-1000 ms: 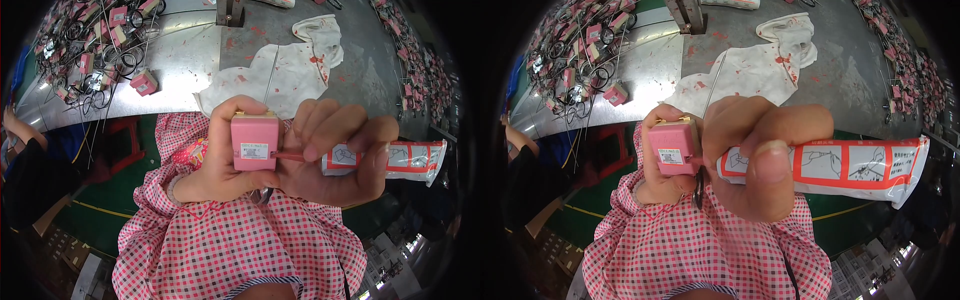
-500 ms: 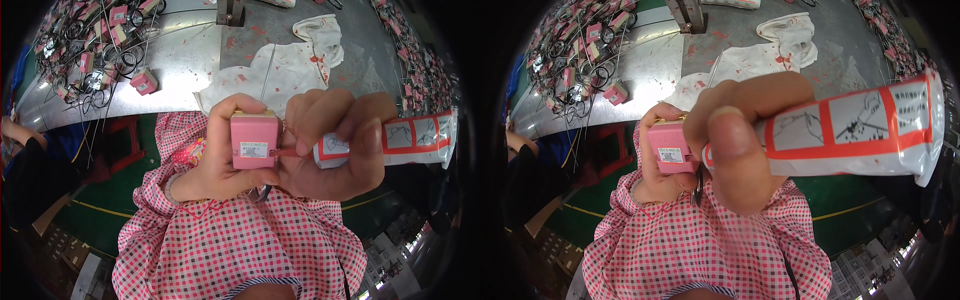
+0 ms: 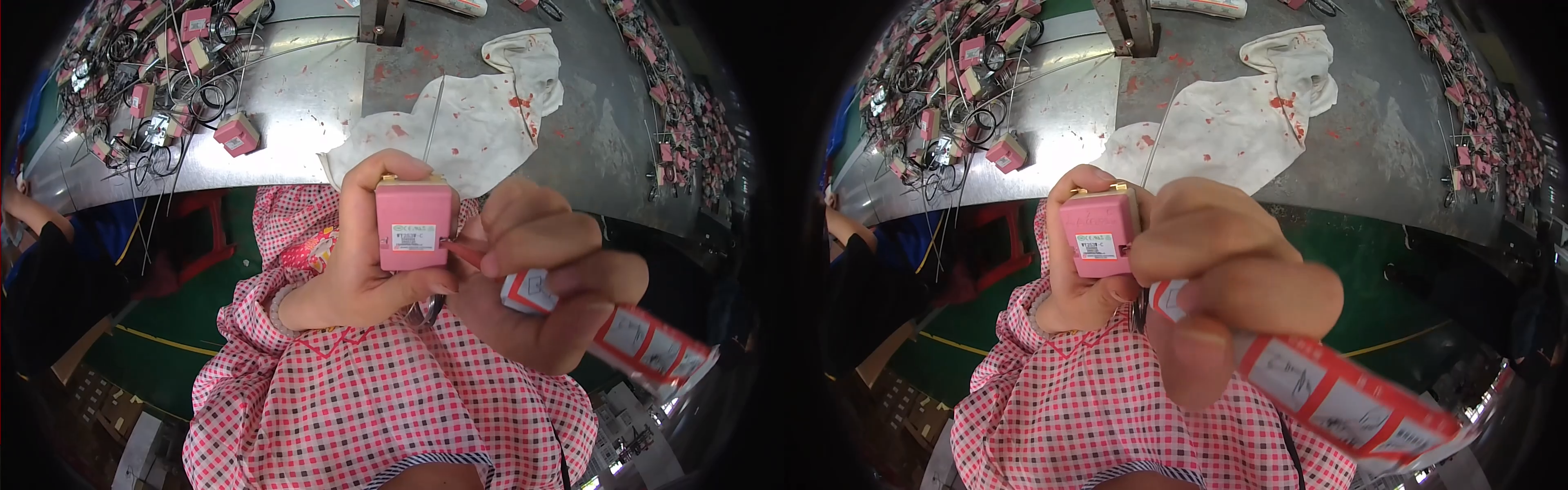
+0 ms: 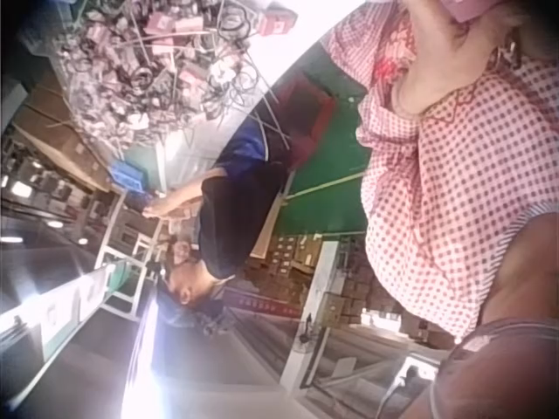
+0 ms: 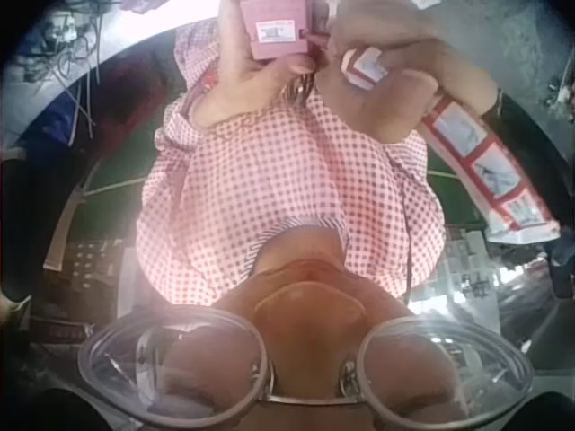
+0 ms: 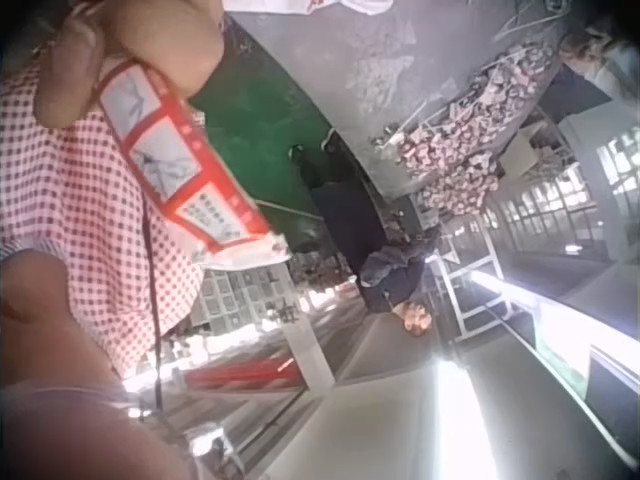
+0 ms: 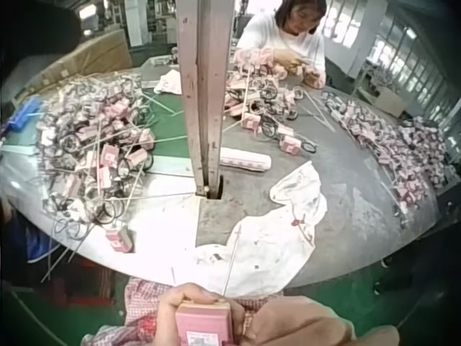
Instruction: Applying red sealant from a tube onto small pink components on an assembly line.
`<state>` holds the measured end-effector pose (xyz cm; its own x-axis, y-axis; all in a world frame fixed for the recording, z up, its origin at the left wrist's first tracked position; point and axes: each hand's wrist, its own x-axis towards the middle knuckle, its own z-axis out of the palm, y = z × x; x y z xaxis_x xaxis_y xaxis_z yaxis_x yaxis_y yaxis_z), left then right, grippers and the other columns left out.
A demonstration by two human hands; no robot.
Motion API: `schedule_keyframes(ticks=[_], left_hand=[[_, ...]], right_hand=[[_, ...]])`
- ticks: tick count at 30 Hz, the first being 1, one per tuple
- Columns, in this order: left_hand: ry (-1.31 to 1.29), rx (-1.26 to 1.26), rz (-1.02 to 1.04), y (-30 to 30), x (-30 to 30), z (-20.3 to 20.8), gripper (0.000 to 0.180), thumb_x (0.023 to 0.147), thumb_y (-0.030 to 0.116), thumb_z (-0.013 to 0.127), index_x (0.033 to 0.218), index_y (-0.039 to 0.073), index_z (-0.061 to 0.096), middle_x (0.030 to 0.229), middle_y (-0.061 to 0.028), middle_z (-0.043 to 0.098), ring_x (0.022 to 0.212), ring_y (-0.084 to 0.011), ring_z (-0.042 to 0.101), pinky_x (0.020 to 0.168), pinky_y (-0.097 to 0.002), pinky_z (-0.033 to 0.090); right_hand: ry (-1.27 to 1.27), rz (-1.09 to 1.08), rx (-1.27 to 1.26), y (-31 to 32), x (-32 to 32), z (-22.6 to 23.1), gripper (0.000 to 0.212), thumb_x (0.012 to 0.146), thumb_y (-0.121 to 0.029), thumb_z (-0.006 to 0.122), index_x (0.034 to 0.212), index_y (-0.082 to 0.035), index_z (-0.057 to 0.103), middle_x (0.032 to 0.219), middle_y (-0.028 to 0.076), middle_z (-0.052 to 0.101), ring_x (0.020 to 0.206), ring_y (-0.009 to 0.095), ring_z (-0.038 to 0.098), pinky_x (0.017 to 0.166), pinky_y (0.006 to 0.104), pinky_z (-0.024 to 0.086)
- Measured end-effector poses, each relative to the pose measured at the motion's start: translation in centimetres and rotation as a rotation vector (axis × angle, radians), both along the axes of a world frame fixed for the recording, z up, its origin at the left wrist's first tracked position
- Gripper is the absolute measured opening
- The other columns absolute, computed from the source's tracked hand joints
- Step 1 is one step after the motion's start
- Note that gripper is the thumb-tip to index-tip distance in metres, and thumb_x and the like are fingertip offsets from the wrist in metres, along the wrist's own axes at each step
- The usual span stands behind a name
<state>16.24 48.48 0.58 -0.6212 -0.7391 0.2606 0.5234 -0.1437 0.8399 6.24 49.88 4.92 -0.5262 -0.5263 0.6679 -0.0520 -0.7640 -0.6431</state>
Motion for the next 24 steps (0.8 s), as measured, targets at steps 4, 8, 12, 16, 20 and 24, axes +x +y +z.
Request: schedule_keyframes(ticks=[4,8,12,16,20,24], left_hand=[[-0.064,0.119,0.081,0.2,-0.4,0.3,0.078,0.07,0.037,0.068,0.118,0.003,0.018,0.083,-0.0058,0.049,0.077,-0.0142,0.046,0.064,-0.0235,0.039],[-0.054,0.117,0.078,-0.1,-0.5,0.5,0.077,0.07,0.037,0.068,0.118,0.003,0.018,0.071,-0.0024,0.047,0.073,-0.0142,0.044,0.06,-0.0221,0.037],[-0.031,0.121,0.068,-0.2,-0.5,0.6,0.077,0.069,0.037,0.068,0.118,0.004,0.018,0.074,-0.0046,0.047,0.074,-0.0141,0.044,0.06,-0.0217,0.037],[-0.032,0.155,0.065,-0.1,-0.6,0.4,0.077,0.07,0.036,0.068,0.119,0.005,0.018,0.08,-0.0105,0.047,0.069,-0.012,0.046,0.057,-0.0209,0.038],[-0.028,0.24,0.032,-0.1,-0.6,0.7,0.076,0.07,0.035,0.069,0.119,0.006,0.018,0.084,-0.0127,0.046,0.063,-0.0095,0.048,0.058,-0.0192,0.04],[-0.023,0.244,-0.029,-0.7,0.0,0.9,0.075,0.071,0.035,0.067,0.12,0.007,0.018,0.087,-0.0148,0.045,0.064,-0.0127,0.052,0.056,-0.021,0.044]], right_hand=[[0.118,-0.027,-0.05,0.3,-0.2,-0.4,0.027,0.091,-0.03,0.025,0.078,-0.007,0.03,0.059,0.012,0.046,0.04,0.013,0.035,0.046,0.0264,0.038],[0.108,-0.074,-0.115,-0.1,0.5,-0.3,0.028,0.091,-0.03,0.025,0.078,-0.006,0.03,0.06,0.013,0.046,0.042,0.015,0.036,0.046,0.0272,0.037],[0.126,-0.084,-0.16,-0.2,0.5,-0.4,0.029,0.091,-0.03,0.024,0.077,-0.006,0.03,0.061,0.013,0.046,0.043,0.015,0.036,0.044,0.0276,0.035],[0.104,-0.14,-0.202,-0.6,0.7,-0.4,0.031,0.09,-0.033,0.023,0.076,-0.006,0.031,0.061,0.013,0.045,0.043,0.014,0.034,0.042,0.0281,0.032],[0.018,-0.183,-0.266,-0.9,1.1,0.0,0.033,0.09,-0.035,0.025,0.075,-0.006,0.032,0.06,0.011,0.044,0.045,0.013,0.032,0.042,0.0277,0.029],[-0.018,-0.198,-0.311,-0.9,1.2,0.1,0.033,0.089,-0.035,0.027,0.075,-0.006,0.035,0.06,0.01,0.044,0.045,0.013,0.031,0.043,0.0272,0.027]])
